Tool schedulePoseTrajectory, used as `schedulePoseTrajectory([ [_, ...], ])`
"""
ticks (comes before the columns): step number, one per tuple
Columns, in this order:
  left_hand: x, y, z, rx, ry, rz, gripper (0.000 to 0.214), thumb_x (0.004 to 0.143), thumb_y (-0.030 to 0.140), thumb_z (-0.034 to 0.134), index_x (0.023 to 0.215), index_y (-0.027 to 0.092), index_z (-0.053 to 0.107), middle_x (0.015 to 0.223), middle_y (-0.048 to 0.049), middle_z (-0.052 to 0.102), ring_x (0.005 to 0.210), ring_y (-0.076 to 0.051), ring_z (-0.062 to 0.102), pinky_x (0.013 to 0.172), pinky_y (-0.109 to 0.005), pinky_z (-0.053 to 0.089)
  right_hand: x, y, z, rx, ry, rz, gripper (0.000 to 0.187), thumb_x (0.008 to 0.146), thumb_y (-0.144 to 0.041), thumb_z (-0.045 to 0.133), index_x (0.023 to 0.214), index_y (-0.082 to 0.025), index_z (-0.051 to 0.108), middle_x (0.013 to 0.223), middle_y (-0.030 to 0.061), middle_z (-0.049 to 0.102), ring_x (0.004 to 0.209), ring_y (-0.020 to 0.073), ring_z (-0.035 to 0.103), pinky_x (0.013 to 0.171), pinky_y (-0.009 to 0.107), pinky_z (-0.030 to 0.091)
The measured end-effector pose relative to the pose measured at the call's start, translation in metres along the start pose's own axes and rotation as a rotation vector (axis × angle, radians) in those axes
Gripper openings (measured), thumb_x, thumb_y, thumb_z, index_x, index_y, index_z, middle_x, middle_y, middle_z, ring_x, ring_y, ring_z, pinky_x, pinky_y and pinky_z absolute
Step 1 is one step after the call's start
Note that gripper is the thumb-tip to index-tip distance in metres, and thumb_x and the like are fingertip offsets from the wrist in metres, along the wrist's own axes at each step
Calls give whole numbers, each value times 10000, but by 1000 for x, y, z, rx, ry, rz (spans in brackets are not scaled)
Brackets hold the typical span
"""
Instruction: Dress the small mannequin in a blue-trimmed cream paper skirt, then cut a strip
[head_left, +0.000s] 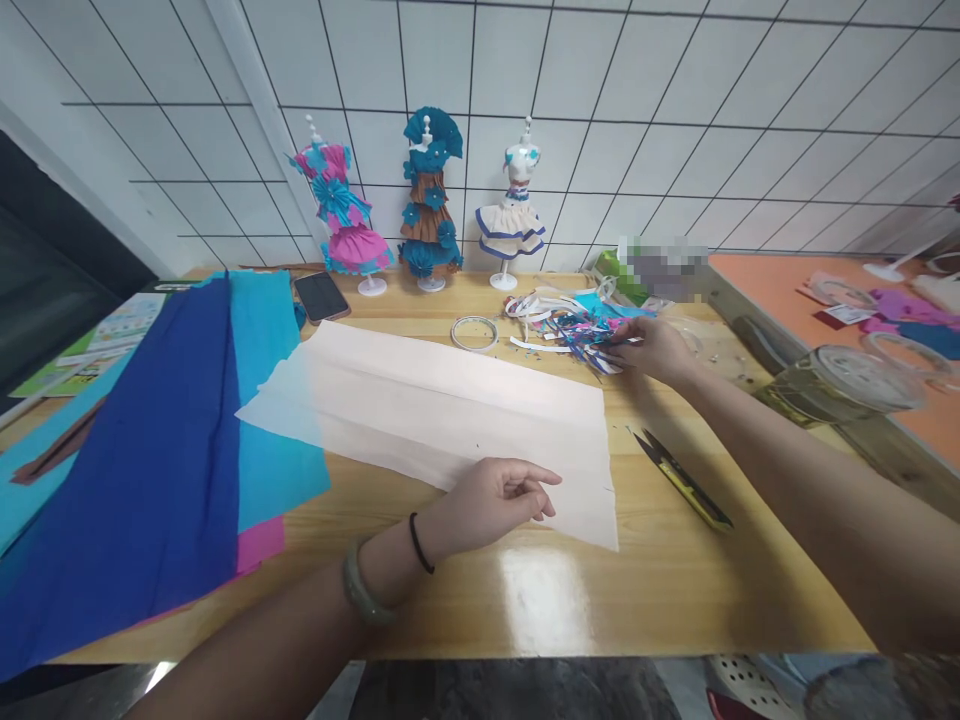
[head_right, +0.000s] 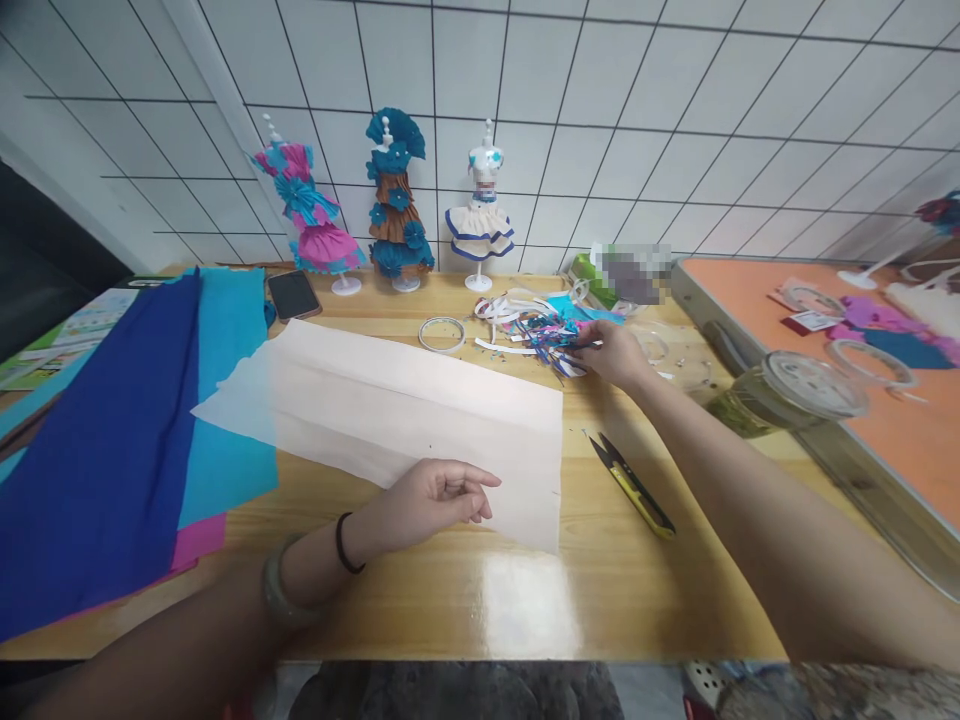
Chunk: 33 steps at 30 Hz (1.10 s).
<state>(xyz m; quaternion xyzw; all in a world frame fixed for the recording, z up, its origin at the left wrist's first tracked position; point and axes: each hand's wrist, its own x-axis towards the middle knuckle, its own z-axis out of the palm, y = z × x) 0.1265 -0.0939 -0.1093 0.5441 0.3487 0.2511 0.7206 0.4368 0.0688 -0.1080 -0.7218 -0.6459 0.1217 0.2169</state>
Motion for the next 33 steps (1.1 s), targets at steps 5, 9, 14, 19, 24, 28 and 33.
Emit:
schedulePoseTrajectory([
  [5,-5,-1,3,216,-7,64,320,814,200,529,1092,80,631,850,-102,697,781,-153,653,732,-277,512,-26,-5,-22,-4,66,29,234,756,-390,617,852,-202,516,895,122,685,745,228,616,611,299,426],
  [9,-8,0,2,677,-30,387,268,847,168,492,1054,96,647,844,-93,698,786,-166,631,750,-308,488,-64,-6,-43,-34,41,34,346,848,-543,431,855,-209,520,713,113,678,633,226,594,558,317,399],
  [14,-9,-1,5,1308,-142,709,167,894,244,486,924,129,603,836,-72,633,833,-194,554,757,-343,448,-137,-4,-46,-182,-68,-3,296,817,-476,491,959,-226,566,853,94,712,711,254,633,613,339,430],
  [19,-7,-2,17,1654,-136,816,143,894,140,427,782,141,516,713,-47,530,708,-184,497,626,-326,422,-196,-8,-32,-507,-180,-177,265,877,-368,366,984,-235,568,816,124,691,755,294,634,610,374,446],
  [24,-5,-5,25,1773,-86,906,140,861,53,410,833,111,534,665,-40,507,641,-173,500,544,-301,399,-208,-3,-32,-551,-195,-200,365,810,-181,358,1114,-205,559,912,176,682,845,347,619,629,427,463],
  [28,-4,-7,26,1699,-39,878,173,890,79,393,960,110,548,702,-40,526,678,-177,512,584,-310,433,-206,6,-38,-289,-183,-61,334,876,-309,356,1120,-237,573,1087,134,673,922,330,632,757,452,481],
  [33,-2,-9,27,1479,-7,661,262,893,84,388,1105,137,532,809,-50,550,753,-177,495,668,-313,464,-210,0,-41,205,-411,48,355,871,-485,428,1017,-243,643,1054,71,696,955,287,622,815,382,477],
])
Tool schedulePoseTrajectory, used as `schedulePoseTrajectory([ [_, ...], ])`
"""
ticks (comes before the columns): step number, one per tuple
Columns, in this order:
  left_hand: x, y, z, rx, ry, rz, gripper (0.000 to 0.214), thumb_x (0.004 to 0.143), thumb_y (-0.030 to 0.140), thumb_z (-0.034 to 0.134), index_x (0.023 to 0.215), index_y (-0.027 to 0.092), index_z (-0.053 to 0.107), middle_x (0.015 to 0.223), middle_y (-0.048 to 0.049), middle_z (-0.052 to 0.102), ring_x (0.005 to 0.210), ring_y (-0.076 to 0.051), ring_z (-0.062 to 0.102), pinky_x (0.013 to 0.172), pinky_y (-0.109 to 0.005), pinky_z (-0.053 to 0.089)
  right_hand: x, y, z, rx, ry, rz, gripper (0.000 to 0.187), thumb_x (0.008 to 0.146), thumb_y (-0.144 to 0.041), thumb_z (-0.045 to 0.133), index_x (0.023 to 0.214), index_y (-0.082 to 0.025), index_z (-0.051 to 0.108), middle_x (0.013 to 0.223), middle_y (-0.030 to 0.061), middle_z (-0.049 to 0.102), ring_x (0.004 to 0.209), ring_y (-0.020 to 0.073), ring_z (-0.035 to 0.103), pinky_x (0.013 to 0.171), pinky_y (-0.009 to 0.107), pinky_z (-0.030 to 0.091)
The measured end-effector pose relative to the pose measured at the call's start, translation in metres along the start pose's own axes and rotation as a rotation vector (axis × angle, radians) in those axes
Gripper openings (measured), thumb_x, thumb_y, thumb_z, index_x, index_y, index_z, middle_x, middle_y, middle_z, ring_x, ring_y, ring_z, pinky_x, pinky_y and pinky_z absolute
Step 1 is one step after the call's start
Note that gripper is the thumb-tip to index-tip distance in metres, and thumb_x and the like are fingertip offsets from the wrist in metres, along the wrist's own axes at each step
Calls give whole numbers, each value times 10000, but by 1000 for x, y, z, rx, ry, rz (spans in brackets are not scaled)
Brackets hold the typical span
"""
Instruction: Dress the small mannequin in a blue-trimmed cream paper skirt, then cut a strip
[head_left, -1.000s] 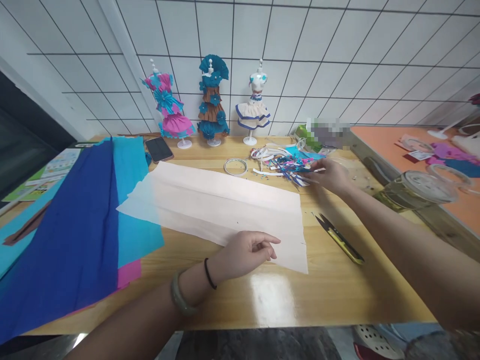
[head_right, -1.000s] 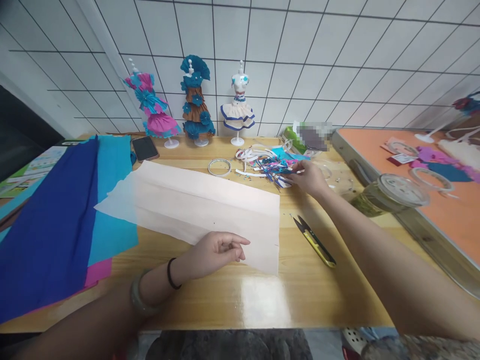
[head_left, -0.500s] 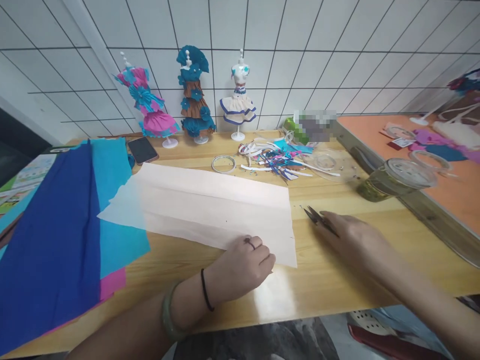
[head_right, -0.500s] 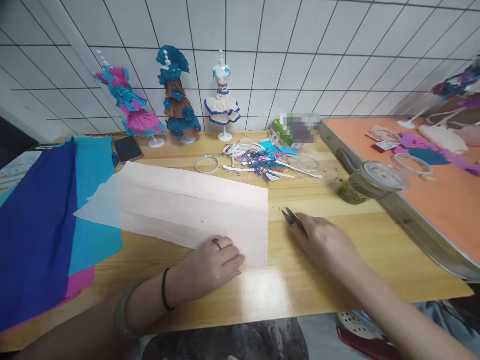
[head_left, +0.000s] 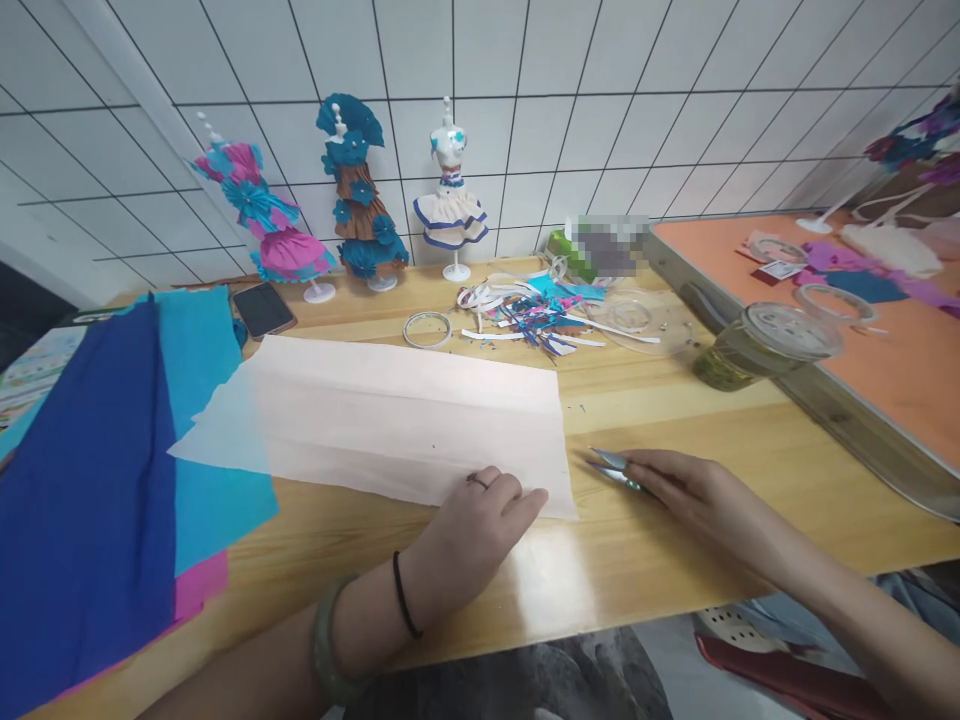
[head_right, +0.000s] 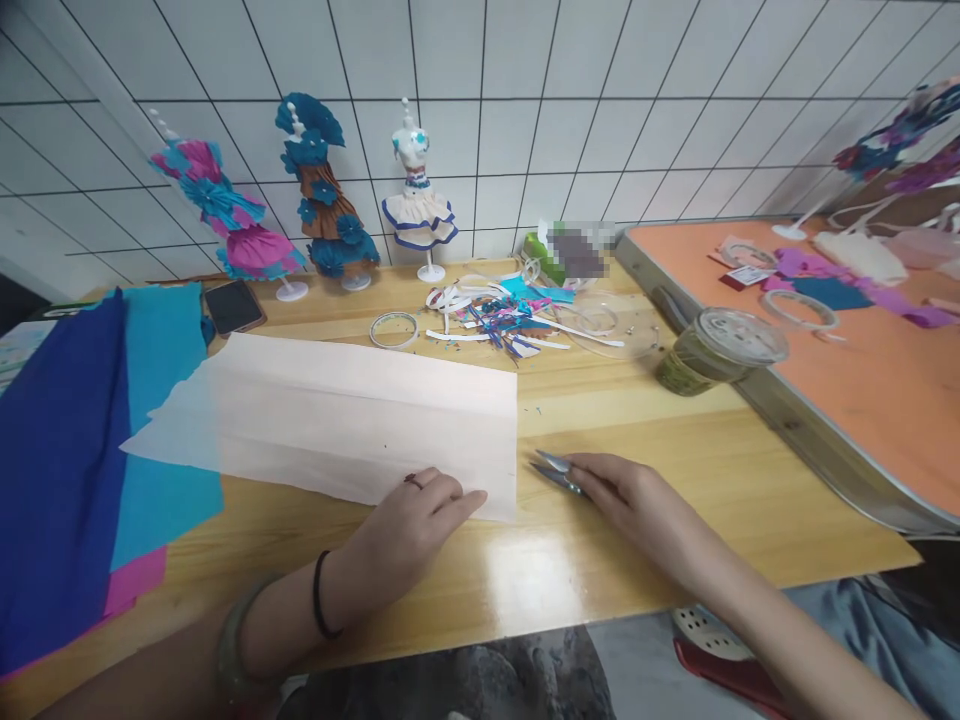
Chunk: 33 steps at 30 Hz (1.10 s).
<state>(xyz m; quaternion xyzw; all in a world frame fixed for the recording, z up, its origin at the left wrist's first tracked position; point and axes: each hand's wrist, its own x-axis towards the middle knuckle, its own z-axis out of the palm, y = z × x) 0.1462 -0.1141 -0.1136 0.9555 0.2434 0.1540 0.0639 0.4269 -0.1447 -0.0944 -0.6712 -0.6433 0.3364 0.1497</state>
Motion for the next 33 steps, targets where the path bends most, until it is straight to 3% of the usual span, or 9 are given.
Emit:
schedulePoseTrajectory([
  [4,0,0,5,-101,-10,-91,334,869,49,385,1165,143,508,868,-60,548,797,-187,476,712,-331,465,-2,-15,0,113,-132,47,462,840,-607,418,901,-205,636,909,76,677,861,242,596,768,333,469],
  [8,2,-1,6,-71,-32,-95,189,858,60,420,923,146,576,819,-56,529,786,-189,465,713,-332,459,-2,-25,-5,173,-273,90,470,829,-643,424,867,-207,596,815,37,595,729,166,536,631,264,452],
  [13,2,-2,2,52,-9,-12,166,867,84,443,742,145,534,740,-56,516,729,-186,465,661,-306,452,2,-29,-11,271,-475,222,465,823,-656,434,762,-199,498,618,-41,388,500,73,347,411,184,293],
  [17,-2,-1,1,94,46,0,213,878,79,401,705,154,501,704,-45,500,668,-172,445,619,-296,434,9,-34,-14,349,-609,227,437,848,-627,423,794,-196,474,638,-49,431,423,34,329,364,163,258],
  [23,-8,2,0,143,86,42,204,859,57,392,703,157,478,684,-40,484,651,-171,443,578,-293,410,19,-34,-9,436,-670,259,447,861,-610,417,927,-184,536,579,-73,424,331,3,265,314,153,172],
  [33,-10,1,-6,210,104,113,195,827,40,404,684,159,462,658,-29,468,619,-170,447,544,-303,405,29,-41,0,558,-710,293,426,860,-564,467,879,-157,591,528,-84,404,303,-14,219,294,142,136],
])
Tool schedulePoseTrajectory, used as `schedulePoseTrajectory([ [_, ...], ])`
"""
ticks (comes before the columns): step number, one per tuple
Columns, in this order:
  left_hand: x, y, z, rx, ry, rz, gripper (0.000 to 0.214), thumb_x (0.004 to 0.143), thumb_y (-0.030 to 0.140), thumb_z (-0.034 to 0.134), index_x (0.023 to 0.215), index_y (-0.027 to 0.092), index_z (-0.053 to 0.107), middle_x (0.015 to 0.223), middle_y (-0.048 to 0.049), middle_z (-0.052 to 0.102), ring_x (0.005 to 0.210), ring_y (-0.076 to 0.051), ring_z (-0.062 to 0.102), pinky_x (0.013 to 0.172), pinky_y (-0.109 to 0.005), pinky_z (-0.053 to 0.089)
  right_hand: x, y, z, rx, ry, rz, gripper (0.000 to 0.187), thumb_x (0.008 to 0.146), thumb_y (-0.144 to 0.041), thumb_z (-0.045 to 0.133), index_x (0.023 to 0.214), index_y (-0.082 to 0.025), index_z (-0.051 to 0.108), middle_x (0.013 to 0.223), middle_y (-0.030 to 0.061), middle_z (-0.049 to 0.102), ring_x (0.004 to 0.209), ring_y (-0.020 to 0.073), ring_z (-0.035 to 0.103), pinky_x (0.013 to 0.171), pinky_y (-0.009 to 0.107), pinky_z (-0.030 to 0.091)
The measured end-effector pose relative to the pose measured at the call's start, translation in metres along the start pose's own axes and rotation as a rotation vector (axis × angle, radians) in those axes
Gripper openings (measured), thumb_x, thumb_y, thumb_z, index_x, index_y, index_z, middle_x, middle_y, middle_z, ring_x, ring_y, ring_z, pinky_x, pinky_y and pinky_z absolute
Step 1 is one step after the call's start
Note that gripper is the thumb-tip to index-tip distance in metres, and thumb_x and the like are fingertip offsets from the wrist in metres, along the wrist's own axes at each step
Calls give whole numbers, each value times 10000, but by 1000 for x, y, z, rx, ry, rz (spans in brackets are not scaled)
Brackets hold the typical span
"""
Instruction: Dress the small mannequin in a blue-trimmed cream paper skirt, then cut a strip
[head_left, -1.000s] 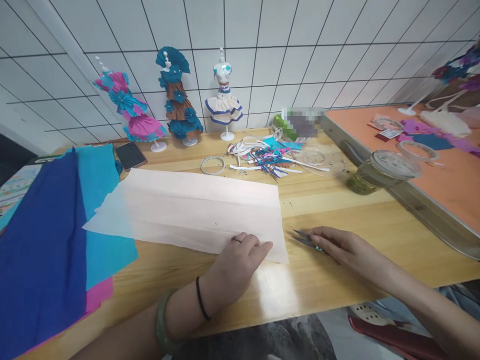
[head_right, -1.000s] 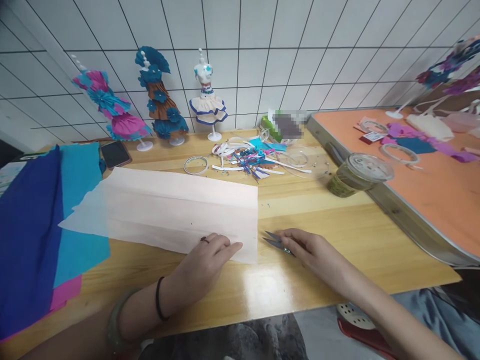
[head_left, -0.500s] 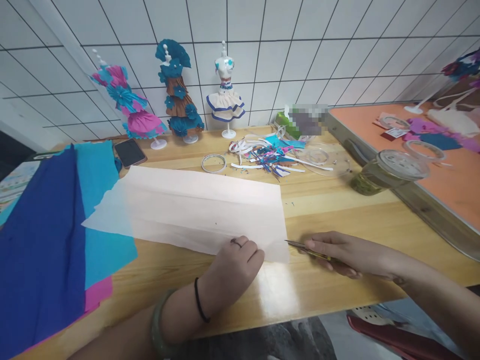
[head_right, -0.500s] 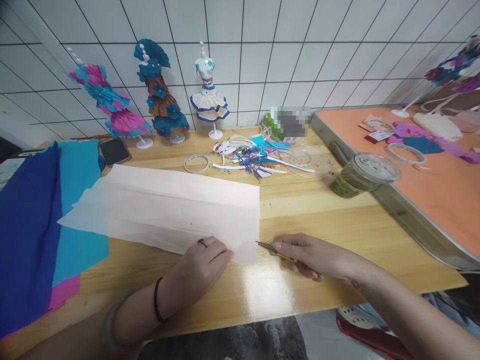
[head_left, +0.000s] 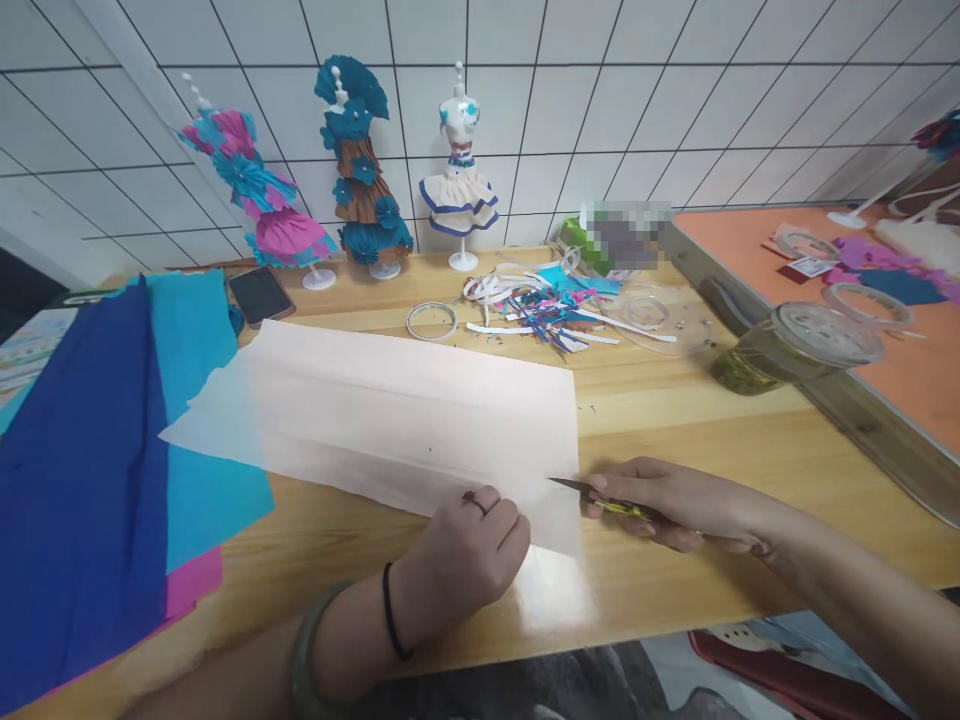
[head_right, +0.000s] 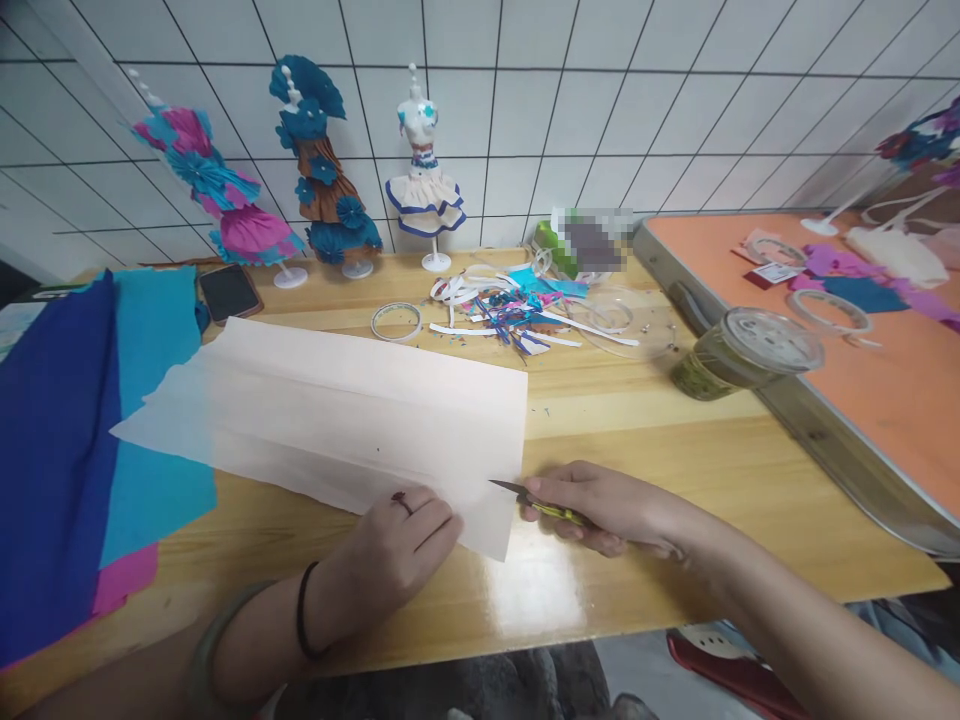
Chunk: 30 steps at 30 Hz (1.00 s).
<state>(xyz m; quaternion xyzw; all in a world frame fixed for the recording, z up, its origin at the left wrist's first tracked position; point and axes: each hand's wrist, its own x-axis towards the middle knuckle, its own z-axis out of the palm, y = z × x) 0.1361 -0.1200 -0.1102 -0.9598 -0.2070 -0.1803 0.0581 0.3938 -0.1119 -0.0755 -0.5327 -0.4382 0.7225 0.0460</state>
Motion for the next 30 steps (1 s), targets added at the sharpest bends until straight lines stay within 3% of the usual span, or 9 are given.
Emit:
schedulePoseTrajectory([
  [16,0,2,1,118,61,35,162,822,44,432,701,150,451,625,-6,453,597,-156,458,522,-299,353,10,1,11,74,58,26,446,811,-595,520,802,-151,564,515,-89,370,317,-7,197,283,147,102],
  [30,-2,2,1,145,34,48,149,812,56,450,701,154,442,620,-2,443,595,-153,443,526,-299,345,11,-1,10,77,46,35,437,759,-601,579,768,-164,560,470,-101,354,311,4,183,277,159,84],
])
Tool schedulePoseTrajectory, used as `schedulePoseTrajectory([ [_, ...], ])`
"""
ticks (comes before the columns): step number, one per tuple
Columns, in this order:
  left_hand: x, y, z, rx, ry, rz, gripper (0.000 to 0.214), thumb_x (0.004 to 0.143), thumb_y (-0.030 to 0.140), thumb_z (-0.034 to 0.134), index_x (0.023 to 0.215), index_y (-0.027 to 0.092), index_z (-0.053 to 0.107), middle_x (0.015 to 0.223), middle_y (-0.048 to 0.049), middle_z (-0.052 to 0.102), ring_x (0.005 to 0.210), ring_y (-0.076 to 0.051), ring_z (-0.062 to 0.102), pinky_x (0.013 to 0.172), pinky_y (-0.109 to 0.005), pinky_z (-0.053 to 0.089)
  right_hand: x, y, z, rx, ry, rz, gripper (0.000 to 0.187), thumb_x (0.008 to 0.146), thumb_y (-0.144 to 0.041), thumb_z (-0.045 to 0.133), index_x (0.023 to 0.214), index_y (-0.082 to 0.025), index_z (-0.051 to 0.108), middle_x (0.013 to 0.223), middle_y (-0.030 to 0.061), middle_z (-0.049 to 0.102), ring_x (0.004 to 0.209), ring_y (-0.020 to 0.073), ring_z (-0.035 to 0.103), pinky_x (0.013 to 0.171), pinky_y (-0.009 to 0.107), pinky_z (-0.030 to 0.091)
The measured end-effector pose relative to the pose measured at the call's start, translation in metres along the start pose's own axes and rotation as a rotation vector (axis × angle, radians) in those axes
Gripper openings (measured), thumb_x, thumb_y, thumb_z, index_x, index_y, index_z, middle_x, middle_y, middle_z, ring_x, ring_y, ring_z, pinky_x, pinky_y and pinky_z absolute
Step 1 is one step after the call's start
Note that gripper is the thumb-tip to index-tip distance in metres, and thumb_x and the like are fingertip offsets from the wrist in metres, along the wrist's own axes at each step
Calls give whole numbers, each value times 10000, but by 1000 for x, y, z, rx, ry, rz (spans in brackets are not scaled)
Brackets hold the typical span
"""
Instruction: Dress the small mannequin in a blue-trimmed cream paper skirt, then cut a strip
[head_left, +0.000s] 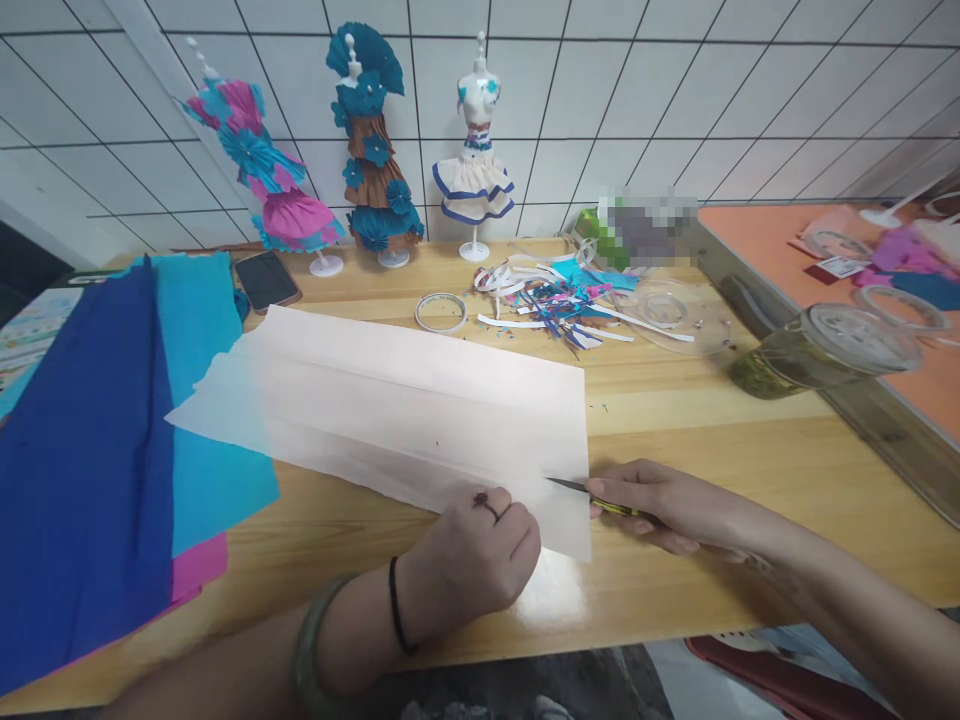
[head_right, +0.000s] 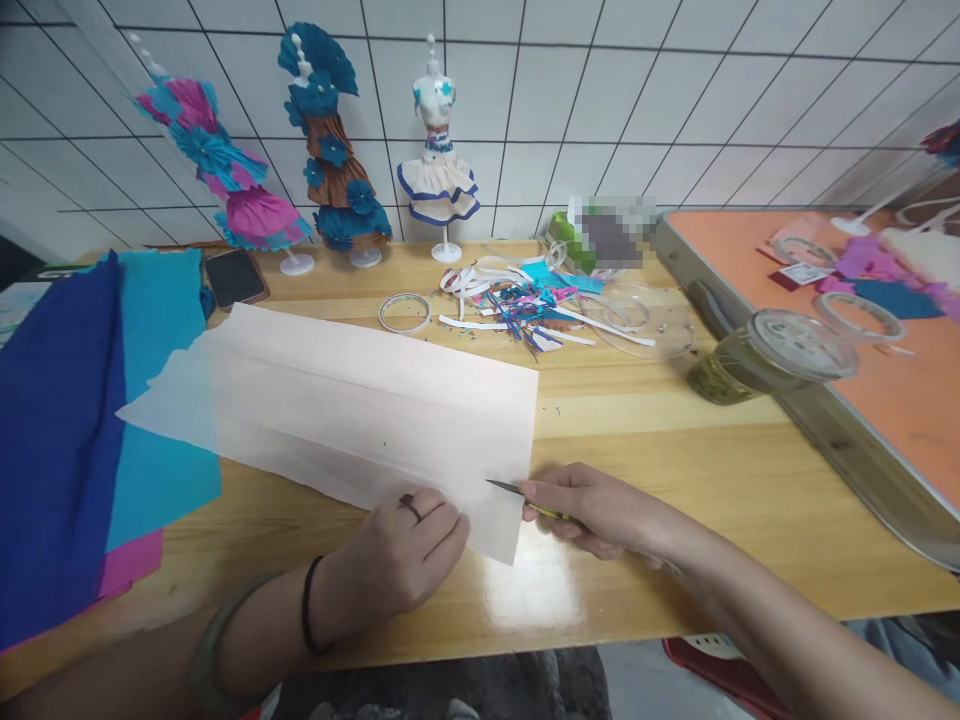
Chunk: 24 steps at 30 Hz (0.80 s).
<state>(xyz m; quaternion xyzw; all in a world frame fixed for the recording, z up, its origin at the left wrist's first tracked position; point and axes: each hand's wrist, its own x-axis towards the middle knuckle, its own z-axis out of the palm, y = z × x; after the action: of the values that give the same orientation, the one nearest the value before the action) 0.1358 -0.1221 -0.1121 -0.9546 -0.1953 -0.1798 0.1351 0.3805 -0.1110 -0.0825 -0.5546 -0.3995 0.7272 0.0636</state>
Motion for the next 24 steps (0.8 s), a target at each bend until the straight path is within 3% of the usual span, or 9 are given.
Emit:
schedulePoseTrajectory([
  [24,0,-1,-1,0,6,13,154,788,48,453,681,158,440,609,0,437,573,-152,440,504,-302,348,3,1,1,-25,13,11,440,752,-603,583,752,-166,534,446,-107,336,306,7,189,281,161,76],
])
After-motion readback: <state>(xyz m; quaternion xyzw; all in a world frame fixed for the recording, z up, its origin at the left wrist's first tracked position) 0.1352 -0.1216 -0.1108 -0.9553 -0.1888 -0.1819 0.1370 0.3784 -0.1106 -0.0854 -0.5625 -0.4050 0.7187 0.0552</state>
